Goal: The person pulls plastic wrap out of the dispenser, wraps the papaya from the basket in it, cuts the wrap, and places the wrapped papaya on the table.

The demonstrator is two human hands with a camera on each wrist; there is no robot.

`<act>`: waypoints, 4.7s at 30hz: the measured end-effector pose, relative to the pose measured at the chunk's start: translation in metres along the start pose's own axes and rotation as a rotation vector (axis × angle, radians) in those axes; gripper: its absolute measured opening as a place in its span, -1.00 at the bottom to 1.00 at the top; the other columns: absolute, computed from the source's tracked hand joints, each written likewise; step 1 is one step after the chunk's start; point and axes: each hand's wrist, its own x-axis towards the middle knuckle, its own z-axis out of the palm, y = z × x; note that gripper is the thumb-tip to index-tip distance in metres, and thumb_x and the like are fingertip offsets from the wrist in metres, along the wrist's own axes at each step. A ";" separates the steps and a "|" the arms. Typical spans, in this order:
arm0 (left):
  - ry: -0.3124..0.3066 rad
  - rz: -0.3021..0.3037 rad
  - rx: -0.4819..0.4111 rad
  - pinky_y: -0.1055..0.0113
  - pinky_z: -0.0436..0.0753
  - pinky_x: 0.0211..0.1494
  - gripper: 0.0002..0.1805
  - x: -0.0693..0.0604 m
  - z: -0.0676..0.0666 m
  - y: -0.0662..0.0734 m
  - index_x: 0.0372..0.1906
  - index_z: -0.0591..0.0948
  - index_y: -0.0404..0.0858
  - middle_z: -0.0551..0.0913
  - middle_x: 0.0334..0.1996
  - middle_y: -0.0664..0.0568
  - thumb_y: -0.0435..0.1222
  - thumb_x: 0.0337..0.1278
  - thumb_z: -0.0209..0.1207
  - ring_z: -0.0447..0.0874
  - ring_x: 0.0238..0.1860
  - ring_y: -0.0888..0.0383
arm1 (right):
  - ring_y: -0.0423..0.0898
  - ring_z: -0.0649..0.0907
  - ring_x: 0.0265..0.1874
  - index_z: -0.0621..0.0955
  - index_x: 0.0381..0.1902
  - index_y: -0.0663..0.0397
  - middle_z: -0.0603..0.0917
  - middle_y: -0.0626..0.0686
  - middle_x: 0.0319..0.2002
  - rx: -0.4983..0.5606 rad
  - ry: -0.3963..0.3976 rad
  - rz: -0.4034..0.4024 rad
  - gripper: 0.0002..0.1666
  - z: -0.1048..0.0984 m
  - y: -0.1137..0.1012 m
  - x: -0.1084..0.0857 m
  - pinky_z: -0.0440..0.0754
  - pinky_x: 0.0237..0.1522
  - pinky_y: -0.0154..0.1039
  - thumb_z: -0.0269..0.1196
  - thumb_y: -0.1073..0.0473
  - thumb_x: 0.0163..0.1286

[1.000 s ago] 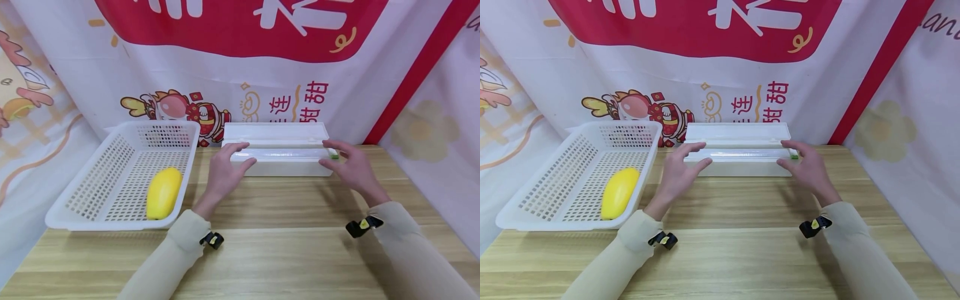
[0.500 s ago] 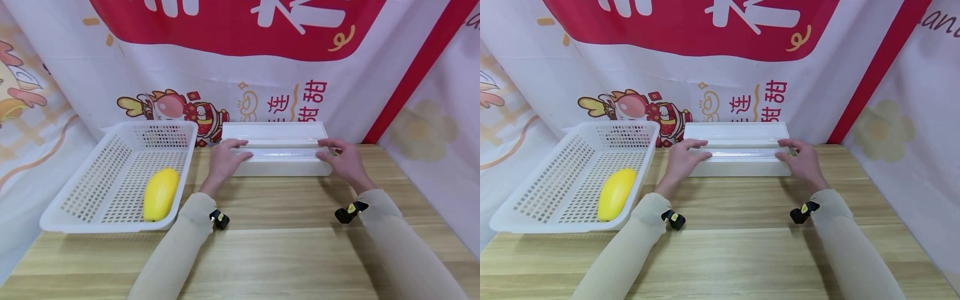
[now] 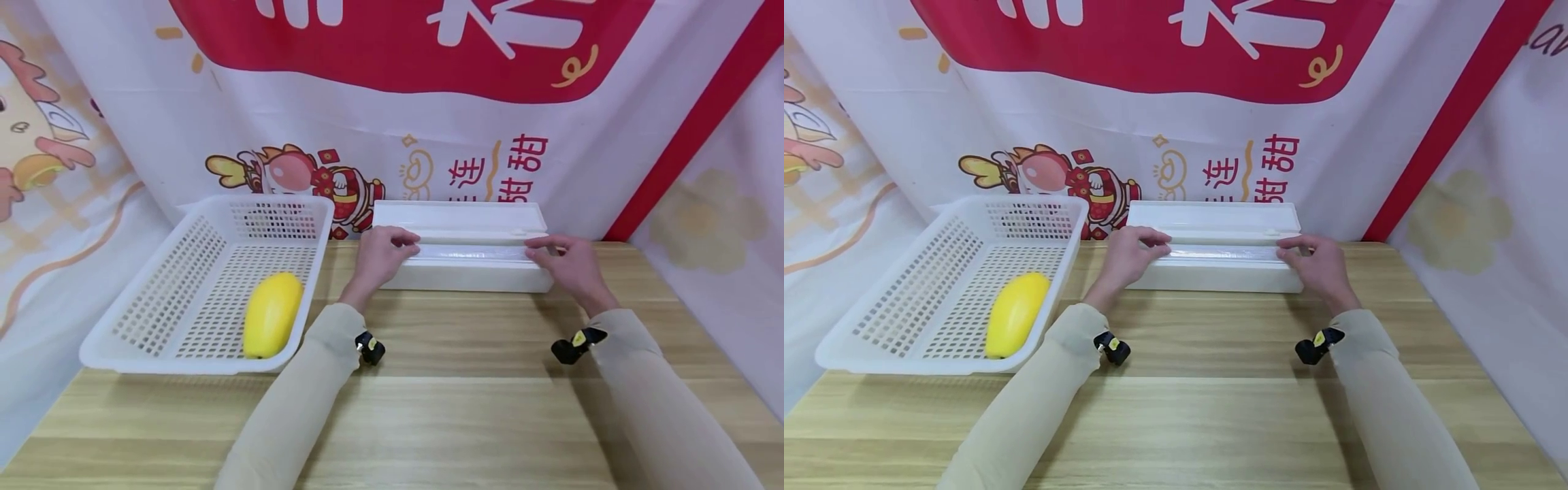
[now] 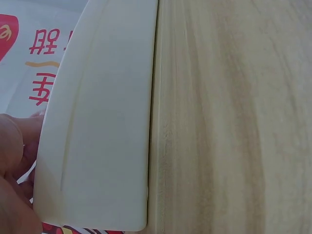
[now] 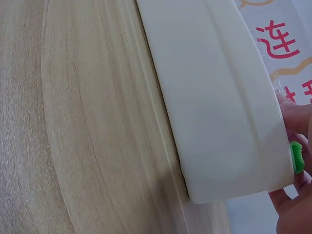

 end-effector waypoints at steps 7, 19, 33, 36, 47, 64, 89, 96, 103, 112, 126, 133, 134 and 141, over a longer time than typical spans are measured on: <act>0.016 0.008 0.003 0.17 0.70 0.05 -0.90 0.001 0.001 0.001 -0.12 0.86 -0.09 0.88 -0.15 0.06 -0.25 0.34 0.41 0.76 -0.11 0.11 | 0.18 0.40 0.54 0.69 0.28 0.12 0.58 0.22 0.40 0.024 0.062 -0.015 -0.43 0.004 0.002 0.002 0.36 0.58 0.21 0.35 -0.13 0.51; 0.047 0.037 -0.003 0.17 0.68 0.03 -0.88 0.001 0.001 -0.001 -0.12 0.83 -0.14 0.84 -0.17 0.01 -0.22 0.40 0.37 0.72 -0.14 0.09 | 0.04 0.46 0.15 0.70 0.26 0.06 0.63 0.16 0.26 -0.015 0.151 0.057 -0.45 0.010 -0.006 0.003 0.45 0.05 -0.22 0.30 -0.17 0.54; -0.022 -0.088 0.073 0.16 0.58 0.08 -0.83 0.006 -0.004 0.002 -0.09 0.87 -0.14 0.80 -0.12 -0.01 -0.19 0.29 0.46 0.65 -0.07 0.05 | -0.06 0.50 0.12 0.73 0.20 0.07 0.66 0.07 0.16 0.037 0.223 0.093 -0.49 0.016 -0.010 0.006 0.47 0.04 -0.29 0.34 -0.15 0.52; -0.022 -0.085 0.073 0.16 0.58 0.07 -0.87 0.007 -0.005 0.002 -0.13 0.88 -0.15 0.83 -0.14 0.01 -0.22 0.30 0.45 0.66 -0.08 0.05 | -0.08 0.50 0.11 0.73 0.20 0.07 0.66 0.03 0.12 0.052 0.227 0.094 -0.49 0.016 -0.009 0.006 0.47 0.03 -0.31 0.35 -0.15 0.51; 0.020 -0.050 0.043 0.10 0.60 0.16 -0.86 0.007 -0.003 -0.001 -0.20 0.84 -0.18 0.84 -0.20 -0.01 -0.19 0.36 0.40 0.68 -0.10 0.04 | -0.07 0.48 0.13 0.72 0.25 0.00 0.65 0.01 0.14 0.078 0.219 0.086 -0.43 0.013 -0.004 0.005 0.47 0.09 -0.27 0.34 -0.22 0.48; 0.002 0.016 -0.027 0.19 0.68 0.05 -0.91 0.002 -0.008 -0.017 -0.12 0.79 -0.24 0.82 -0.16 -0.06 -0.31 0.40 0.35 0.70 -0.12 0.05 | -0.18 0.53 -0.05 0.75 0.17 0.11 0.65 -0.26 -0.20 0.067 0.260 0.039 -0.43 0.017 0.002 0.004 0.48 -0.06 -0.39 0.38 -0.19 0.46; 0.139 -0.070 -0.115 0.30 0.53 -0.11 -0.82 -0.003 -0.004 -0.014 -0.09 0.80 -0.24 0.78 -0.25 -0.08 -0.20 0.43 0.34 0.60 -0.21 0.07 | -0.13 0.53 0.09 0.72 0.26 -0.12 0.71 -0.20 -0.02 0.156 0.217 0.148 -0.36 0.009 -0.006 0.000 0.51 0.09 -0.29 0.40 -0.31 0.37; 0.170 -0.085 -0.227 0.35 0.51 -0.14 -0.83 -0.003 -0.004 -0.013 -0.10 0.81 -0.23 0.79 -0.22 -0.09 -0.21 0.40 0.36 0.60 -0.21 0.11 | -0.06 0.52 0.21 0.70 0.30 -0.19 0.73 -0.06 0.19 0.134 0.155 0.182 -0.24 0.000 -0.011 -0.001 0.47 0.21 -0.23 0.42 -0.42 0.27; 0.198 -0.117 -0.286 0.33 0.54 -0.13 -0.82 -0.004 -0.003 -0.013 -0.12 0.81 -0.20 0.80 -0.21 -0.05 -0.18 0.38 0.39 0.60 -0.20 0.15 | -0.05 0.55 0.15 0.72 0.26 -0.15 0.77 -0.06 0.13 0.087 0.150 0.153 -0.25 -0.003 -0.015 -0.002 0.53 0.13 -0.25 0.44 -0.41 0.26; 0.212 -0.116 -0.309 0.33 0.57 -0.12 -0.81 -0.005 -0.002 -0.017 -0.13 0.81 -0.21 0.80 -0.22 -0.06 -0.17 0.36 0.40 0.61 -0.21 0.15 | -0.06 0.56 0.10 0.73 0.24 -0.13 0.79 -0.34 -0.18 0.089 0.142 0.118 -0.28 -0.005 -0.012 -0.006 0.54 0.10 -0.26 0.43 -0.40 0.27; 0.296 -0.053 -0.335 0.45 0.52 -0.23 -0.84 -0.006 0.000 -0.010 -0.16 0.83 -0.22 0.82 -0.25 -0.08 -0.20 0.34 0.42 0.64 -0.22 0.19 | -0.22 0.59 0.00 0.77 0.18 -0.07 0.74 -0.55 -0.34 0.154 0.198 0.035 -0.32 -0.006 -0.012 -0.016 0.55 -0.03 -0.38 0.48 -0.34 0.25; 0.297 -0.064 -0.365 0.44 0.52 -0.18 -0.81 -0.006 -0.001 -0.009 -0.15 0.82 -0.22 0.81 -0.23 -0.07 -0.17 0.34 0.42 0.63 -0.19 0.21 | -0.17 0.58 0.04 0.75 0.21 -0.10 0.74 -0.50 -0.28 0.162 0.198 0.065 -0.32 -0.010 -0.015 -0.020 0.52 0.08 -0.29 0.45 -0.35 0.29; 0.295 -0.065 -0.371 0.43 0.53 -0.17 -0.81 -0.005 -0.001 -0.009 -0.14 0.81 -0.22 0.81 -0.22 -0.07 -0.17 0.34 0.42 0.63 -0.18 0.21 | -0.17 0.58 0.04 0.75 0.22 -0.11 0.74 -0.49 -0.28 0.165 0.200 0.068 -0.32 -0.010 -0.015 -0.021 0.51 0.09 -0.28 0.45 -0.35 0.29; 0.305 -0.064 -0.416 0.40 0.54 -0.12 -0.81 -0.005 -0.004 -0.005 -0.13 0.80 -0.25 0.80 -0.22 -0.10 -0.20 0.35 0.41 0.62 -0.17 0.19 | -0.22 0.62 0.02 0.74 0.22 -0.09 0.76 -0.51 -0.29 0.207 0.216 0.030 -0.36 -0.011 -0.018 -0.021 0.53 0.09 -0.33 0.45 -0.29 0.31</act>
